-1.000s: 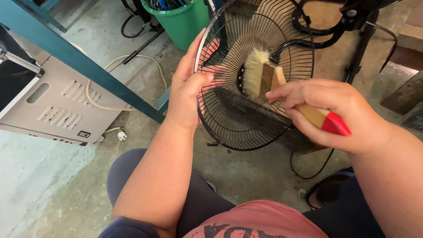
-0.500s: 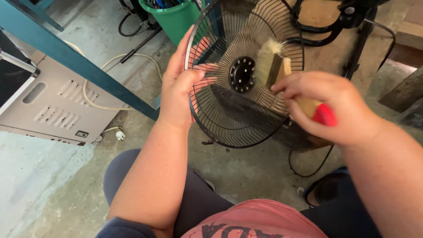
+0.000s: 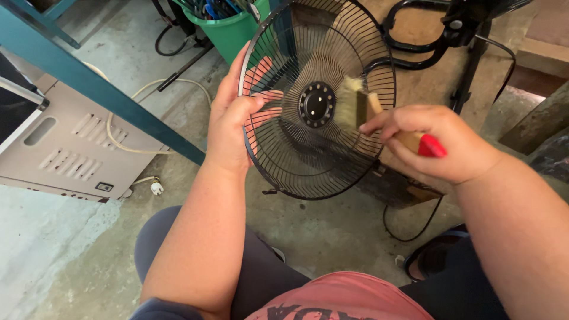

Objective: The person uses a bristle brush to dust the front grille of an electric table fan, then removes the grille and brushes the motor housing and blue fan blades, rotating the fan to reach different sides.

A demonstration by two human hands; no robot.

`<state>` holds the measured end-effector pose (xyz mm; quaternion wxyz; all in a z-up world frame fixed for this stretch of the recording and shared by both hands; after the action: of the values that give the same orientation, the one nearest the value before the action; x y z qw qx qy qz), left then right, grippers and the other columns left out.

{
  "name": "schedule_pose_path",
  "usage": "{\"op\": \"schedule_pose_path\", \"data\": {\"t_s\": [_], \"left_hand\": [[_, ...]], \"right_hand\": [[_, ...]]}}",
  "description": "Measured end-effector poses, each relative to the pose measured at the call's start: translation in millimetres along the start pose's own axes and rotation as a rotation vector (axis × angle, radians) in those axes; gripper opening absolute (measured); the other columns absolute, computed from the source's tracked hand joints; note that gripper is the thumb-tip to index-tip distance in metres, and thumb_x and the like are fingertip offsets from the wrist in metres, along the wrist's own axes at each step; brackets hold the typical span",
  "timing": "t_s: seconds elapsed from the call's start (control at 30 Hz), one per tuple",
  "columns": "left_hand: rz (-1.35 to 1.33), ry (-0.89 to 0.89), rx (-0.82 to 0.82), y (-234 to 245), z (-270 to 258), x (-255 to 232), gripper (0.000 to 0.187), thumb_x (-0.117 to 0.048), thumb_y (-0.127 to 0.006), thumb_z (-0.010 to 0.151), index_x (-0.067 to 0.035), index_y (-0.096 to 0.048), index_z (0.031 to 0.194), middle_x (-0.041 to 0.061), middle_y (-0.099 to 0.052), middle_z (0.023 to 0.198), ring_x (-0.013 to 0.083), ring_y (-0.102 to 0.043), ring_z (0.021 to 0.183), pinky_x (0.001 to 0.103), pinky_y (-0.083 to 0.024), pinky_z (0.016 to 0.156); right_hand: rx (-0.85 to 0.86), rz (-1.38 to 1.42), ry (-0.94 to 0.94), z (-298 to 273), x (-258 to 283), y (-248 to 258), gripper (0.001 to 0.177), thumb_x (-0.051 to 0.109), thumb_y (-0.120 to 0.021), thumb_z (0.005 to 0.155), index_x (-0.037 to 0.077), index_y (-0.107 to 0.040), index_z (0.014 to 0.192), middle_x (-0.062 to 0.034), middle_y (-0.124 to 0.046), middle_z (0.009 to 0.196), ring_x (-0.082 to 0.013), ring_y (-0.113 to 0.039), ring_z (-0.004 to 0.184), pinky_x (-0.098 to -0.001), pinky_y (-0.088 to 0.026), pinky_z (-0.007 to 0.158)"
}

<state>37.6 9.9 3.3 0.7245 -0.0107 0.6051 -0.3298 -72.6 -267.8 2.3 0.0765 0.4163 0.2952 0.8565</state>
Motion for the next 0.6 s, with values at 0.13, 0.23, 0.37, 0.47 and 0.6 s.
{"op": "schedule_pose_path", "data": {"t_s": [0.13,0.23,0.37,0.47,0.6], "left_hand": [[0.016,-0.001,-0.006,2,1,3,0.077,-0.002,-0.048,0.084,-0.008,-0.040,0.160,0.016,-0.055,0.151,0.0253,-0.066,0.113,0.040,-0.057,0.097],[-0.058,-0.020,0.044,3,3,5,0.077,0.000,-0.048,0.085,-0.008,-0.041,0.161,0.017,-0.054,0.154,0.0248,-0.066,0.118,0.039,-0.057,0.103],[0.022,0.023,-0.008,7,5,4,0.078,-0.001,-0.048,0.083,-0.011,-0.041,0.160,0.016,-0.055,0.151,0.0245,-0.067,0.109,0.038,-0.058,0.091],[0.045,0.019,-0.030,11,3,0,0.078,-0.002,-0.048,0.082,-0.012,-0.041,0.159,0.016,-0.055,0.152,0.0243,-0.067,0.108,0.037,-0.058,0.090],[0.170,0.002,-0.056,13,2,-3,0.077,-0.004,-0.050,0.082,-0.013,-0.042,0.158,0.016,-0.056,0.153,0.0239,-0.068,0.107,0.038,-0.059,0.091]], "right_hand": [[0.048,-0.015,0.136,1,30,-24,0.014,0.000,-0.065,0.081,0.005,-0.062,0.094,-0.0133,-0.075,0.119,-0.0246,-0.073,0.094,-0.0368,-0.057,0.083],[0.158,0.150,0.209,-2,40,-59,0.012,0.001,-0.067,0.088,0.006,-0.060,0.096,-0.0105,-0.076,0.118,-0.0232,-0.073,0.097,-0.0354,-0.059,0.087],[0.118,0.189,0.112,-5,7,-39,0.012,-0.001,-0.066,0.087,0.006,-0.062,0.097,-0.0132,-0.075,0.122,-0.0241,-0.074,0.105,-0.0359,-0.060,0.089],[0.047,0.044,0.020,-5,-9,-10,0.014,-0.003,-0.065,0.086,0.006,-0.063,0.097,-0.0136,-0.075,0.120,-0.0269,-0.074,0.111,-0.0380,-0.059,0.094],[-0.046,-0.060,0.035,-4,9,-14,0.018,-0.001,-0.066,0.083,0.006,-0.062,0.099,-0.0127,-0.074,0.117,-0.0269,-0.074,0.107,-0.0359,-0.058,0.091]]}}
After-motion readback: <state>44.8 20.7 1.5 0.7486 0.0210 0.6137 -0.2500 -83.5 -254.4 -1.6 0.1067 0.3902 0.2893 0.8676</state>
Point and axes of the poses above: each hand's wrist, its own z-axis towards the middle knuckle, its own y-axis out of the back of the hand, x = y × z, the point moved 2 cm from there along z, towards the middle knuckle
